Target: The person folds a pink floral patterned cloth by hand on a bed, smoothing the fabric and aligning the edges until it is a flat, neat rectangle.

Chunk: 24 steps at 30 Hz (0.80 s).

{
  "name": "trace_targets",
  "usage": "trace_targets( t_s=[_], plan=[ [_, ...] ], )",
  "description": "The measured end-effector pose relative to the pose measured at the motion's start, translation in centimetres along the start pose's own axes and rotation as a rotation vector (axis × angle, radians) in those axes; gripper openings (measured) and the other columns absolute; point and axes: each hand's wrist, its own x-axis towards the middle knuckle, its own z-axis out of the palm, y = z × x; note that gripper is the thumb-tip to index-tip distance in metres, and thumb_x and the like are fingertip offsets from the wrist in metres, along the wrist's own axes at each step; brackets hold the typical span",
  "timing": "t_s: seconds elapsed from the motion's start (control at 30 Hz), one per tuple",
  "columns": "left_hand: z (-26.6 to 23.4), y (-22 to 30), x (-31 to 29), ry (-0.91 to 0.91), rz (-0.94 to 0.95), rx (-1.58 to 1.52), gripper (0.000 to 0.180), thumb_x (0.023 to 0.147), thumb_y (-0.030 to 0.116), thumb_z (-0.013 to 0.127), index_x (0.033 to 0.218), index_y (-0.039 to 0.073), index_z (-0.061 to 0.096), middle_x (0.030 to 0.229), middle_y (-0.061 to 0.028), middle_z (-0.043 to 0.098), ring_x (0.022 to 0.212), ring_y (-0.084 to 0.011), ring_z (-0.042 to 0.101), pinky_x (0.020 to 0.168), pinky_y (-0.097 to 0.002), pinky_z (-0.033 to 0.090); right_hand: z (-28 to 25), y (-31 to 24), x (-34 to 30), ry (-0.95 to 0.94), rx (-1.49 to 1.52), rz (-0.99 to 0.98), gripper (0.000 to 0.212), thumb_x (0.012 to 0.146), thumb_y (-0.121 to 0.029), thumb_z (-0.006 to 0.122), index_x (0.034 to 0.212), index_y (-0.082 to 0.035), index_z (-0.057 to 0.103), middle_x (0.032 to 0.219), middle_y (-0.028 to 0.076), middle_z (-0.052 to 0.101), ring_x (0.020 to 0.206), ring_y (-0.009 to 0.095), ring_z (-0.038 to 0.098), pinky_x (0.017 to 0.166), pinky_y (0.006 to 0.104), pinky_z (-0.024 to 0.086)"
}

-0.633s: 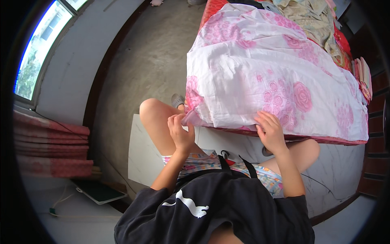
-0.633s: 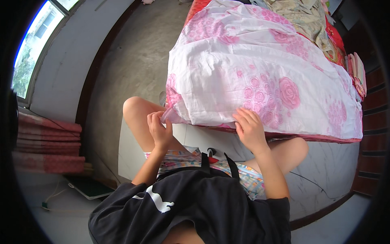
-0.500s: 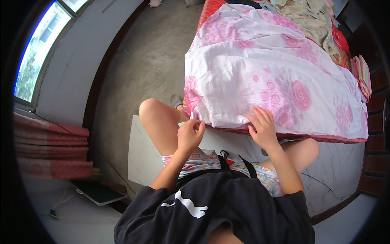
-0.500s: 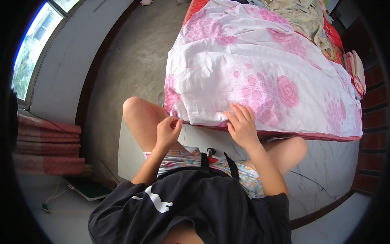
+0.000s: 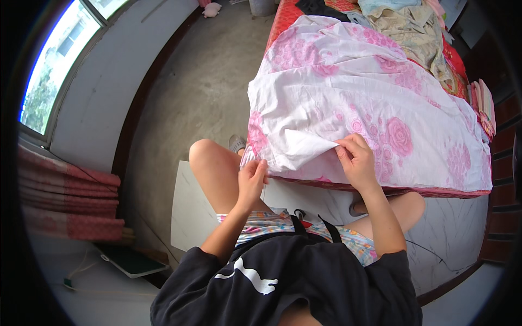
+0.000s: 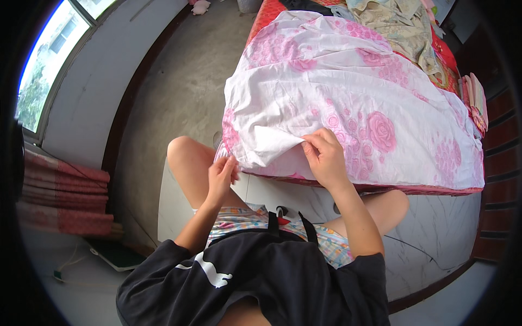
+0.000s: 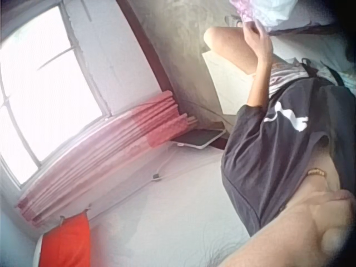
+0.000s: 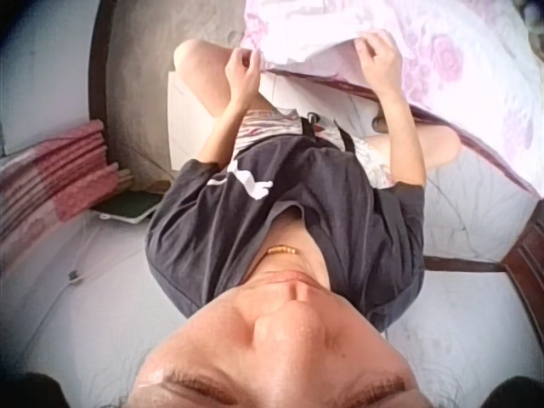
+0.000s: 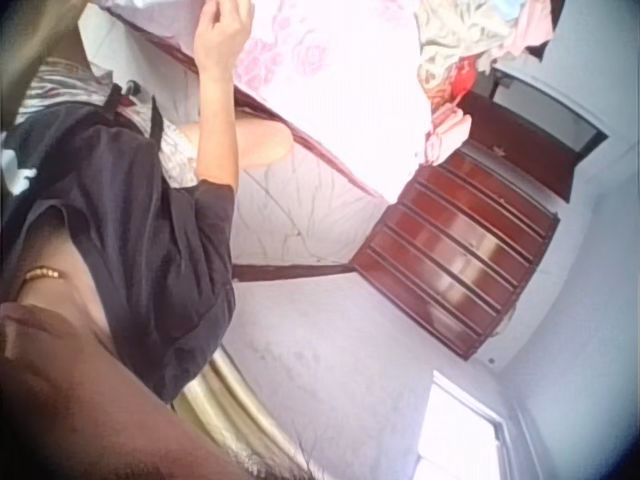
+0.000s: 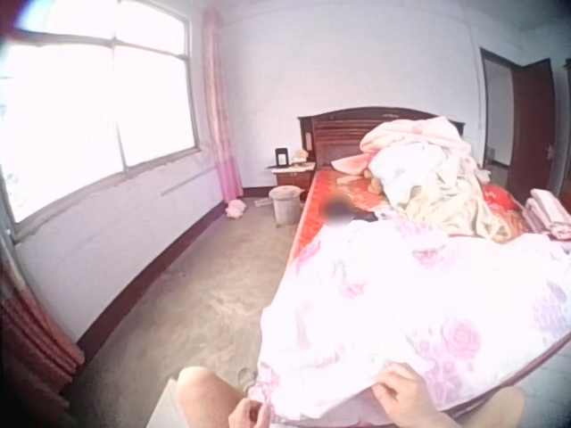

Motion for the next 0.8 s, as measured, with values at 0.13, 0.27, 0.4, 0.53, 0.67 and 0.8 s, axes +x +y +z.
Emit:
trace_targets(
  t_s=[0.13, 0.27, 0.4, 0.53, 0.67, 0.8],
  plan=[
    [3.0, 1.5, -2.0, -0.636, -0.881, -1.182, 0.067, 0.089, 0.051, 0.05, 0.12, -0.008, 0.042, 0.131, -0.0359, 0.037, 0.126, -0.0395, 0.04, 0.101, -0.0445, 0.04, -0.2, -0.7, 0.4, -0.044, 0.018, 0.008, 0.008, 0.081, -0.005, 0.063, 0.088, 0.0, 0.064, 0.075, 0.008, 0.053, 0.067, 0.022, 0.052, 0.059, 0.0307, 0.042],
    [5.0, 2.6, -0.7, -0.168, -0.656, -1.475, 0.056, 0.086, 0.034, 0.063, 0.121, -0.003, 0.042, 0.128, -0.0217, 0.045, 0.121, -0.0342, 0.044, 0.103, -0.0454, 0.038, -0.8, -1.3, 0.6, -0.018, 0.048, -0.037, 0.007, 0.081, -0.003, 0.062, 0.087, 0.0, 0.063, 0.076, 0.008, 0.053, 0.067, 0.022, 0.051, 0.057, 0.0308, 0.042],
    [3.3, 4.4, 3.7, 0.151, -0.307, -1.198, 0.032, 0.085, 0.01, 0.061, 0.113, 0.0, 0.051, 0.111, -0.0124, 0.058, 0.104, -0.0264, 0.057, 0.094, -0.0395, 0.048, -1.2, 0.9, -0.8, 0.016, -0.051, -0.095, 0.017, 0.075, -0.003, 0.064, 0.092, -0.003, 0.063, 0.087, 0.008, 0.055, 0.078, 0.024, 0.053, 0.066, 0.0335, 0.045],
    [0.1, 6.4, 9.5, 0.047, -0.214, -0.949, 0.016, 0.081, 0.011, 0.061, 0.095, 0.005, 0.054, 0.09, -0.0065, 0.061, 0.08, -0.0192, 0.062, 0.066, -0.0314, 0.053, 0.9, 3.7, -2.9, -0.06, -0.374, -0.156, 0.05, 0.059, -0.003, 0.068, 0.108, -0.006, 0.055, 0.11, 0.012, 0.054, 0.107, 0.03, 0.05, 0.095, 0.0428, 0.036],
    [1.9, 14.9, 13.7, 0.075, -0.101, -0.745, 0.015, 0.082, 0.009, 0.06, 0.092, 0.005, 0.05, 0.083, -0.0067, 0.056, 0.071, -0.0181, 0.06, 0.056, -0.0304, 0.052, -2.0, 8.1, -1.5, 0.046, -0.569, -0.149, 0.046, 0.06, 0.001, 0.066, 0.105, -0.004, 0.057, 0.106, 0.013, 0.058, 0.101, 0.03, 0.053, 0.093, 0.0415, 0.038],
    [3.3, 22.1, 16.7, 0.075, 0.007, -0.775, 0.015, 0.085, 0.009, 0.06, 0.095, 0.004, 0.05, 0.093, -0.0096, 0.059, 0.086, -0.0228, 0.061, 0.074, -0.0371, 0.054, -11.8, 10.7, 4.6, 0.352, -0.645, 0.078, 0.035, 0.068, 0.005, 0.053, 0.097, -0.008, 0.067, 0.08, 0.019, 0.065, 0.078, 0.037, 0.061, 0.069, 0.0436, 0.047]
  ],
)
